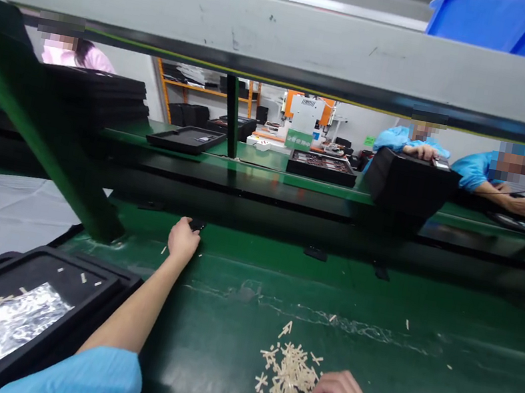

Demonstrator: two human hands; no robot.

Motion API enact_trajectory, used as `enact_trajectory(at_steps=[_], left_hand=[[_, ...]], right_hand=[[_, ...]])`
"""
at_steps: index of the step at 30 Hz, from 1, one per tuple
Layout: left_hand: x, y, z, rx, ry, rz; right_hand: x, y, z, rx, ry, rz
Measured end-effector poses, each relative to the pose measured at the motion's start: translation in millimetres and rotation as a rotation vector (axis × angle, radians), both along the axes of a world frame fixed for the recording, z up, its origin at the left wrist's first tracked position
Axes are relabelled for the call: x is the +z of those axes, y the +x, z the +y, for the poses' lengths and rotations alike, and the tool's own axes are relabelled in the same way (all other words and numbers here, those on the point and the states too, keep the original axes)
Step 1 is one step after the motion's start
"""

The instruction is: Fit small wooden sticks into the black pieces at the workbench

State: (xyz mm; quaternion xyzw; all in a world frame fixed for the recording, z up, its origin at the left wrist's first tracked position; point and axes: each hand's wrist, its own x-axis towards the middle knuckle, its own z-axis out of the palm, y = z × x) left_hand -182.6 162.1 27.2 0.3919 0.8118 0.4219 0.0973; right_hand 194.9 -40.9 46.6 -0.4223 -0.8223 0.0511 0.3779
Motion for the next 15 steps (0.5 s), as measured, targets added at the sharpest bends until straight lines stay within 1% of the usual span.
enact_trajectory(at_steps=[2, 3, 4, 6, 9, 11, 13, 15], left_hand=[[8.5, 13.0, -8.2, -0.051, 0.059, -0.12], [11.7, 23.9, -13.3, -0.1, 0.086, -0.186], [14.0, 37.7, -19.8, -0.169, 0.109, -0.256], [15.3, 71.7, -37.8, -0.361, 0.127, -0.407], [12.3, 126.5, -79.7, -0.652, 0.085, -0.625], [9.8, 156.2, -112.9, -0.8, 0.027, -0.754], [7.9, 176.9, -143.2, -0.923, -0.035, -0.899], [6.3, 189.5, -165.9, -1.017, -0.044, -1.089]], right_hand=[[-0.9, -0.6, -0.1, -0.006, -0.01, 0.013], [-1.8, -0.6, -0.1, -0.01, -0.013, 0.025], [-2.9, -0.4, 0.1, -0.015, -0.016, 0.039], [-4.2, 0.8, 0.3, -0.024, -0.03, 0.076], [-2.2, 2.6, -1.1, -0.043, -0.083, 0.175], [1.0, 2.2, -3.6, -0.056, -0.128, 0.273], [3.6, -0.1, -6.5, -0.068, -0.187, 0.379], [4.2, -3.4, -8.9, -0.084, -0.277, 0.476]])
